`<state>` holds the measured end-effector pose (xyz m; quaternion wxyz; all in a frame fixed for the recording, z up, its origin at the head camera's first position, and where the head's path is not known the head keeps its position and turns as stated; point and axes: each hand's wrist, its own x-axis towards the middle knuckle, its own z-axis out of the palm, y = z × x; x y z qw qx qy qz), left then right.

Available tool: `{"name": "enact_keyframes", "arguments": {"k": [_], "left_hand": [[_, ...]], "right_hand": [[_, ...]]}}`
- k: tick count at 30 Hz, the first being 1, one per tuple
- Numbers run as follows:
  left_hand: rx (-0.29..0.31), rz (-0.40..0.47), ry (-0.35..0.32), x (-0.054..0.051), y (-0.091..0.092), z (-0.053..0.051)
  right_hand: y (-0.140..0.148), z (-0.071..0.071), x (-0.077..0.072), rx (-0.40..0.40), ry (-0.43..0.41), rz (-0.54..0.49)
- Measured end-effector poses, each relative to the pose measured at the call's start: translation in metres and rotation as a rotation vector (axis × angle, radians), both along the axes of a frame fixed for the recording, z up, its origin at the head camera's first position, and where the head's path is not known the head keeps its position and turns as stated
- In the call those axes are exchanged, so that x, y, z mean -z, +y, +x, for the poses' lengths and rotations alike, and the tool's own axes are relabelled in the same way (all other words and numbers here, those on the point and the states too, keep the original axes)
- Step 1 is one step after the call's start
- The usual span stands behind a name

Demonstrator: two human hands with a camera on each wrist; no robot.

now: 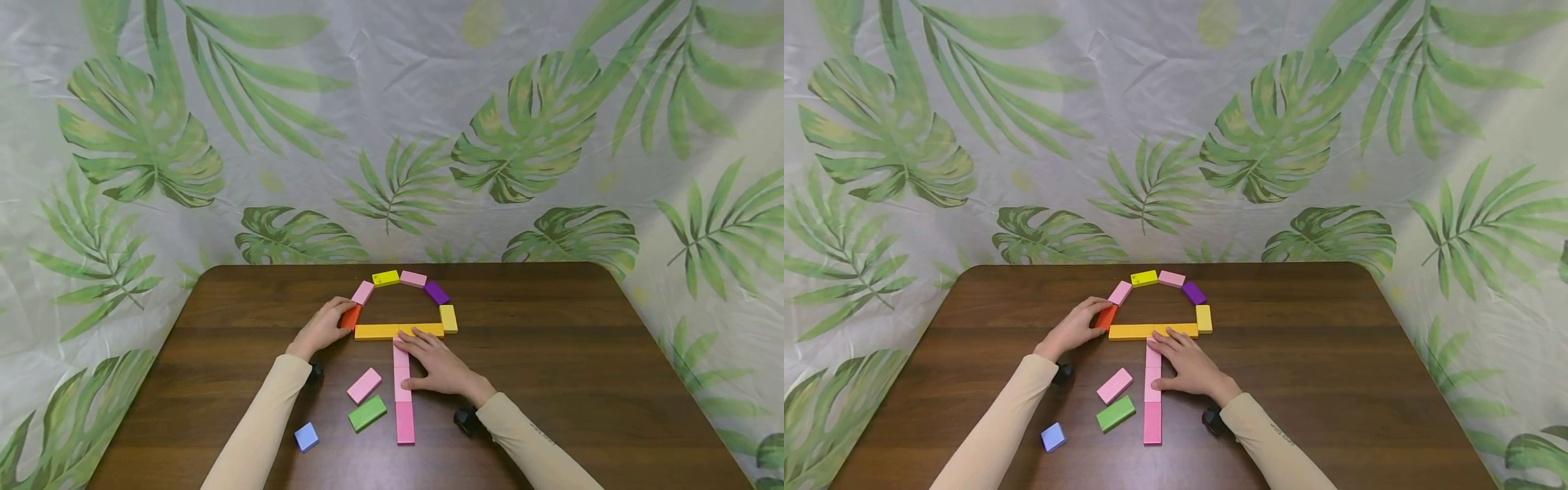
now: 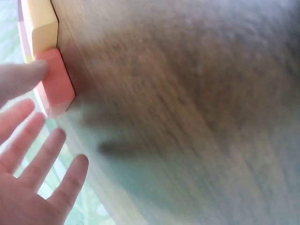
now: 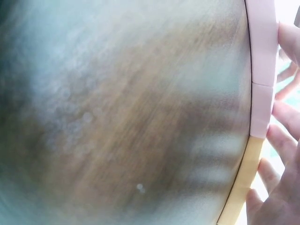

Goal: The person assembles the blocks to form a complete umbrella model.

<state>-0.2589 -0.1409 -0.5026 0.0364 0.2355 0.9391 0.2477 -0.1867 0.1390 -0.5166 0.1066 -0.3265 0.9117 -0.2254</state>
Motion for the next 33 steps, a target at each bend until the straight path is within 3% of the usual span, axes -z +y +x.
{"name": "enact_keyframes", "arguments": {"k": [10, 26, 33], "left_hand": [[-0.020, -0.096, -0.049, -0.003, 0.001, 0.004], [-0.027, -0.060, -0.076, -0.003, 0.000, 0.008], [-0.013, -0.010, -0.058, -0.008, -0.007, 0.019]], "right_hand": [[0.000, 0.000, 0.000, 0.002, -0.001, 0.005], [0.001, 0.001, -0.003, -0.019, 0.004, -0.004], [0.001, 0.001, -0.002, -0.022, 0.017, -0.010]]}}
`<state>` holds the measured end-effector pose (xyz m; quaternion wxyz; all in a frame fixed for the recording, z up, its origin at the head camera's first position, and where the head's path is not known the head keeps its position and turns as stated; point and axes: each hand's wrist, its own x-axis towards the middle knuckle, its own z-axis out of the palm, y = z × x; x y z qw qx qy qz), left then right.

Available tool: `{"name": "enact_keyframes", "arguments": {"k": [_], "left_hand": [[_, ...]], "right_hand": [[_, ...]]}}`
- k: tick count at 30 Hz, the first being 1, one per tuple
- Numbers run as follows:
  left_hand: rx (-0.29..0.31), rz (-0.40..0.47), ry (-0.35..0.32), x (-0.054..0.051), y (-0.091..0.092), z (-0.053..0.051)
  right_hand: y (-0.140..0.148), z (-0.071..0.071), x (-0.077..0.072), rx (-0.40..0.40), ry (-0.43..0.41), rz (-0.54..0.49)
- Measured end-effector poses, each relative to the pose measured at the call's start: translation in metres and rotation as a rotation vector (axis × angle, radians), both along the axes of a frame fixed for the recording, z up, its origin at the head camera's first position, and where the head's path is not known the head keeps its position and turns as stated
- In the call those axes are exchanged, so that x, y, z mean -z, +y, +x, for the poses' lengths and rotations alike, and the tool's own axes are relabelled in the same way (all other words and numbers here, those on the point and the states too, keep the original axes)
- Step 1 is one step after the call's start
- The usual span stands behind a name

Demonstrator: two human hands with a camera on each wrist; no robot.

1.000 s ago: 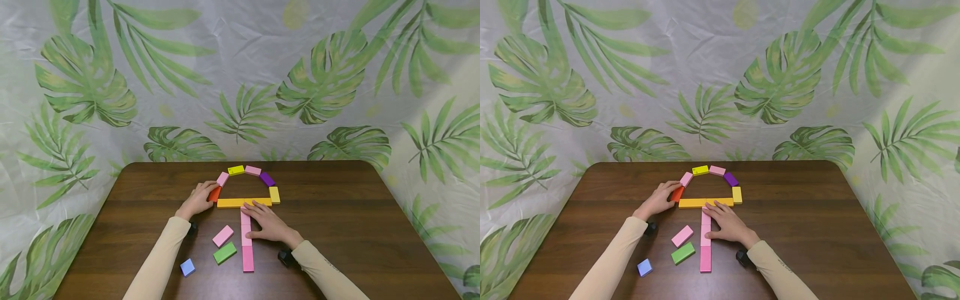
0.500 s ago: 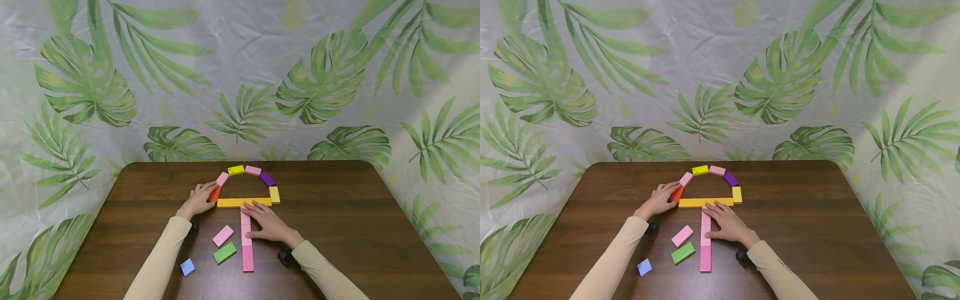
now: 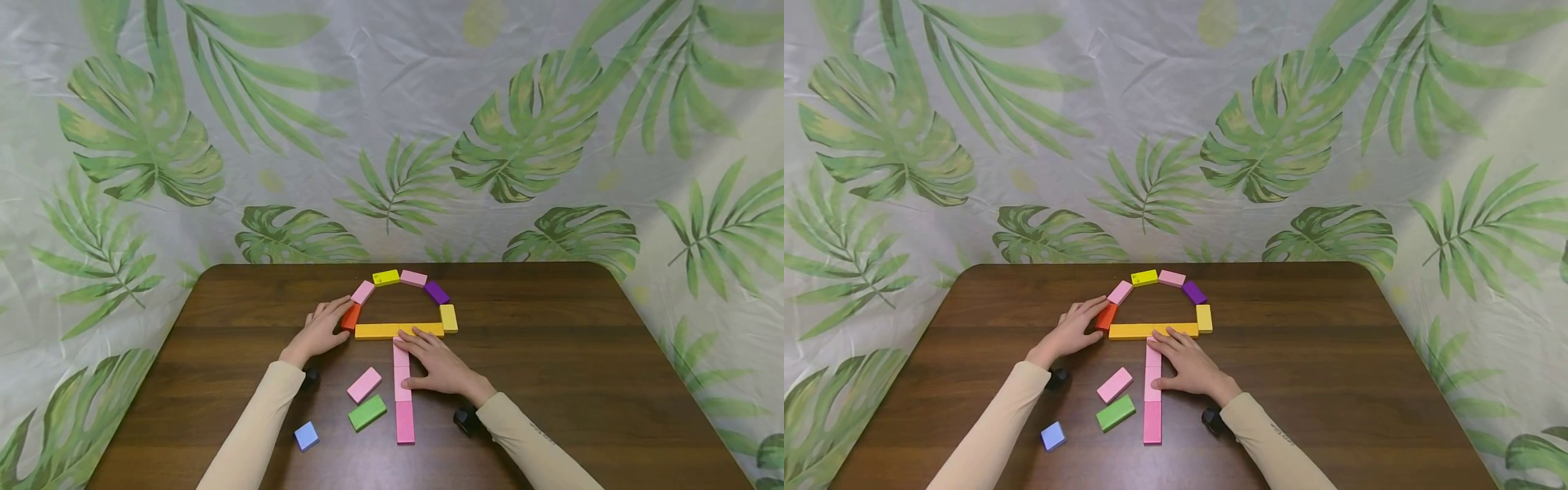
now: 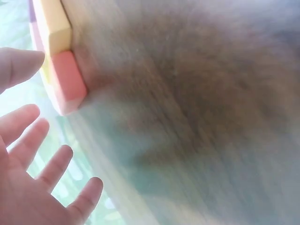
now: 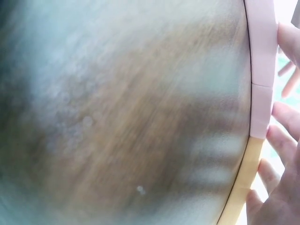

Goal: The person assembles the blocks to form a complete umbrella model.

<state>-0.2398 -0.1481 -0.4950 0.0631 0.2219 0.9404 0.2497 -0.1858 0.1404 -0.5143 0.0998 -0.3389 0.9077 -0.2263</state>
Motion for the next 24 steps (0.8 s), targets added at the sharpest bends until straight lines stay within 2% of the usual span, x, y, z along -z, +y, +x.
{"name": "enact_keyframes", "arguments": {"k": [3, 7, 13, 18, 24], "left_hand": [[0.027, 0.024, 0.022, -0.002, -0.004, 0.010], [0.074, 0.062, 0.039, -0.006, -0.007, 0.029], [0.120, 0.096, 0.013, -0.011, -0.005, 0.060], [0.164, 0.102, -0.012, -0.008, -0.001, 0.080], [0.227, 0.107, -0.014, -0.004, 0.003, 0.100]], "right_hand": [[0.001, 0.000, 0.001, -0.001, 0.004, 0.002], [0.002, -0.001, 0.002, 0.004, 0.004, 0.010], [0.002, -0.001, 0.003, 0.009, -0.002, 0.013], [0.001, -0.001, 0.002, 0.015, -0.006, 0.010], [0.000, -0.001, 0.003, 0.013, 0.000, 0.014]]}}
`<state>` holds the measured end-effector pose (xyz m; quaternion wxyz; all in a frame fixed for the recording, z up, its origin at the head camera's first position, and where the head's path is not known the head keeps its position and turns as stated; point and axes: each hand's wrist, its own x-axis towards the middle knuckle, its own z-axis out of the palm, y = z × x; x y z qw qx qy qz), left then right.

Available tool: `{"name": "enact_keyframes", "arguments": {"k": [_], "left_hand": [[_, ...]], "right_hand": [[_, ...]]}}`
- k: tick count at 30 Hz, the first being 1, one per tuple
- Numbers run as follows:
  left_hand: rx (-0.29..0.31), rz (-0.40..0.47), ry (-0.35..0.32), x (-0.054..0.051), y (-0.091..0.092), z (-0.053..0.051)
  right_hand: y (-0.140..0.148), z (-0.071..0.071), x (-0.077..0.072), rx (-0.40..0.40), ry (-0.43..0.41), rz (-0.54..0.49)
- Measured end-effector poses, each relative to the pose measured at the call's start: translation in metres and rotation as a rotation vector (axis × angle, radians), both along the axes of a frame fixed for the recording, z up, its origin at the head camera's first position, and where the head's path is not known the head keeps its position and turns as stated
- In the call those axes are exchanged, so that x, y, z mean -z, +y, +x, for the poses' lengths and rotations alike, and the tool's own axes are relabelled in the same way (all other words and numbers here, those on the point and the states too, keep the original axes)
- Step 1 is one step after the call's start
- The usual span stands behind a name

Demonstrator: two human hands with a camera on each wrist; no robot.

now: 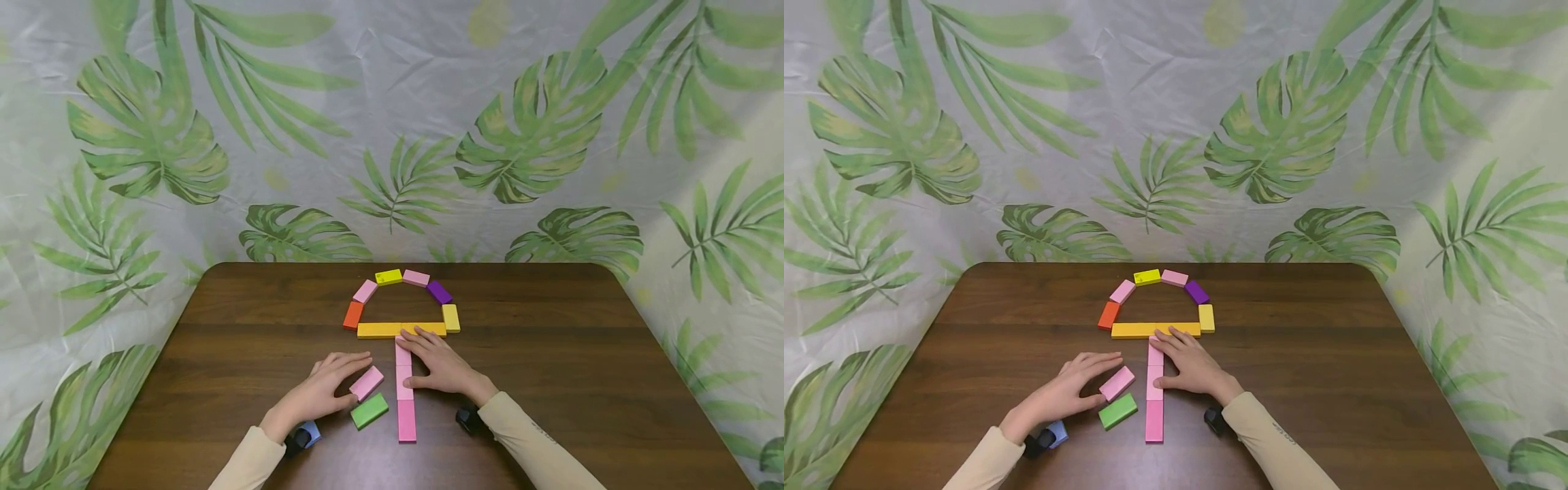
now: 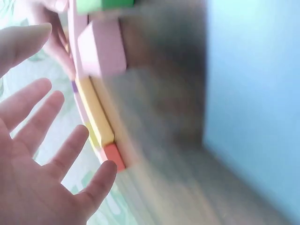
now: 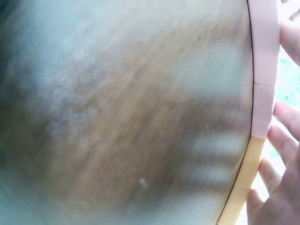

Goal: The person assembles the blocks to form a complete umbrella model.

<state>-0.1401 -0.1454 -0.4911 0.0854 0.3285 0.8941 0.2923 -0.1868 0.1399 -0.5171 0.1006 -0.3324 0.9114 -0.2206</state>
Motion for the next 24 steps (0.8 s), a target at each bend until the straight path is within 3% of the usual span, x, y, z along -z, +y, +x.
{"name": "enact_keyframes", "arguments": {"k": [6, 14, 24], "left_hand": [[0.053, -0.047, -0.022, 0.006, 0.004, 0.017], [0.088, -0.076, 0.088, 0.011, 0.007, 0.032], [0.107, -0.117, 0.137, 0.010, 0.009, 0.045]], "right_hand": [[0.000, 0.000, 0.000, -0.003, 0.000, -0.007], [0.000, 0.000, -0.003, -0.004, -0.004, -0.006], [0.000, 0.001, -0.001, 0.005, -0.003, -0.002]]}}
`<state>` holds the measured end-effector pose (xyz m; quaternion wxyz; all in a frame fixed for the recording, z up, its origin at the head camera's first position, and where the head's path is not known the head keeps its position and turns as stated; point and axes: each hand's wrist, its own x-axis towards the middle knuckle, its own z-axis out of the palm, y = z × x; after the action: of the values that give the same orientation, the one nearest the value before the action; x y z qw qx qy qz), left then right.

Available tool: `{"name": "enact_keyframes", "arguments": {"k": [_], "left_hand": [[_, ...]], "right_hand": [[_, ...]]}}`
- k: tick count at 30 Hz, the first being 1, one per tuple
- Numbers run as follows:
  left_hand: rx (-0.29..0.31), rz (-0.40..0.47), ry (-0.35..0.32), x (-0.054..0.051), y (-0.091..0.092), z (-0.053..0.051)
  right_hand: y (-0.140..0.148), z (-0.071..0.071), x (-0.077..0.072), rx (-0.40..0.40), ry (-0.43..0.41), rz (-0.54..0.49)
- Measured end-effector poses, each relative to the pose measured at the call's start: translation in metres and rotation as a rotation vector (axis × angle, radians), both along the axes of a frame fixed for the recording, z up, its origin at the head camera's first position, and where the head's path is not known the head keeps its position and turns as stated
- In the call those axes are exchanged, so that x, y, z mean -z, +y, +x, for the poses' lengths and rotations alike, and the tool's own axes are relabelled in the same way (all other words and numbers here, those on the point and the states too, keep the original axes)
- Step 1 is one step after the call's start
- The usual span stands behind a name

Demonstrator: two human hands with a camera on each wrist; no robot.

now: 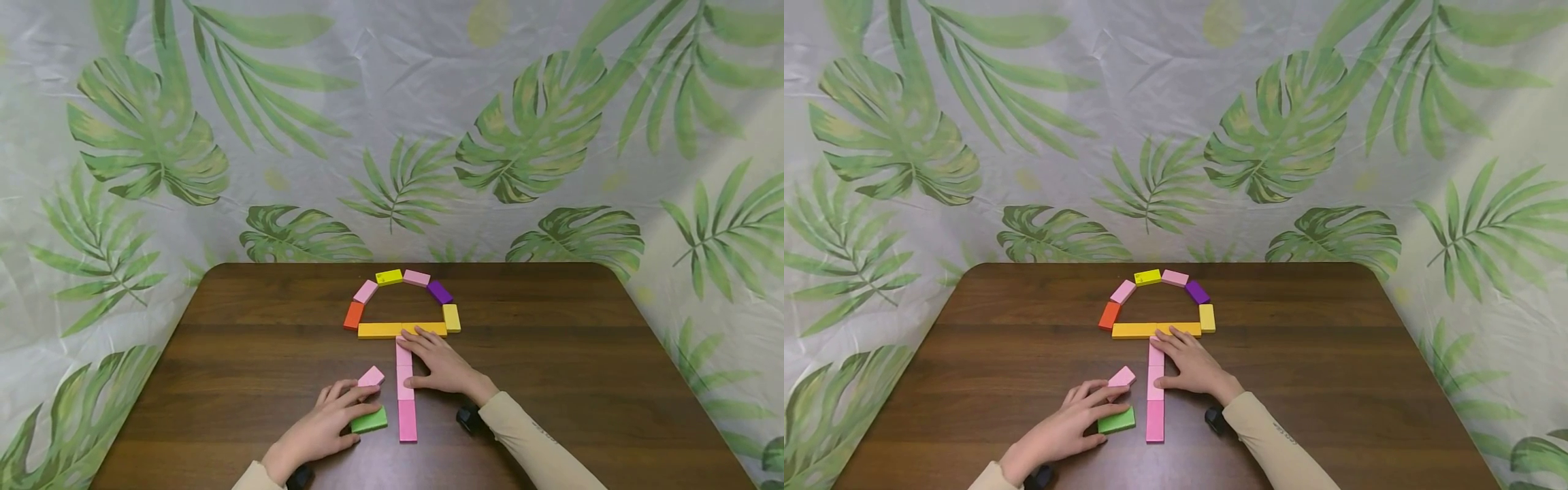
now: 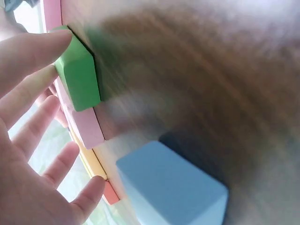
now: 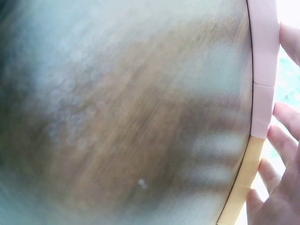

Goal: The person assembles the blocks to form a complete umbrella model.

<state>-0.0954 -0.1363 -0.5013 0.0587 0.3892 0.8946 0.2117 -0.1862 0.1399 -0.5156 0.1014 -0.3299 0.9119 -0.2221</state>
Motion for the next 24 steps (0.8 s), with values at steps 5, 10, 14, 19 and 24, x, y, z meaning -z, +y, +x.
{"name": "enact_keyframes", "arguments": {"k": [5, 10, 14, 19, 24], "left_hand": [[0.020, 0.039, 0.067, 0.002, 0.000, 0.005], [0.030, 0.066, 0.154, 0.005, -0.001, 0.007], [0.034, 0.068, 0.177, 0.007, -0.002, 0.009], [0.042, 0.077, 0.183, 0.008, -0.001, 0.011], [0.046, 0.101, 0.191, 0.009, 0.001, 0.014]], "right_hand": [[0.000, 0.000, 0.000, -0.001, 0.001, -0.009], [0.000, 0.000, -0.001, 0.000, 0.000, -0.005], [0.000, 0.000, -0.001, 0.000, -0.004, -0.009], [0.000, 0.000, 0.000, -0.005, 0.000, -0.016], [0.000, 0.000, 0.000, -0.008, 0.004, -0.021]]}}
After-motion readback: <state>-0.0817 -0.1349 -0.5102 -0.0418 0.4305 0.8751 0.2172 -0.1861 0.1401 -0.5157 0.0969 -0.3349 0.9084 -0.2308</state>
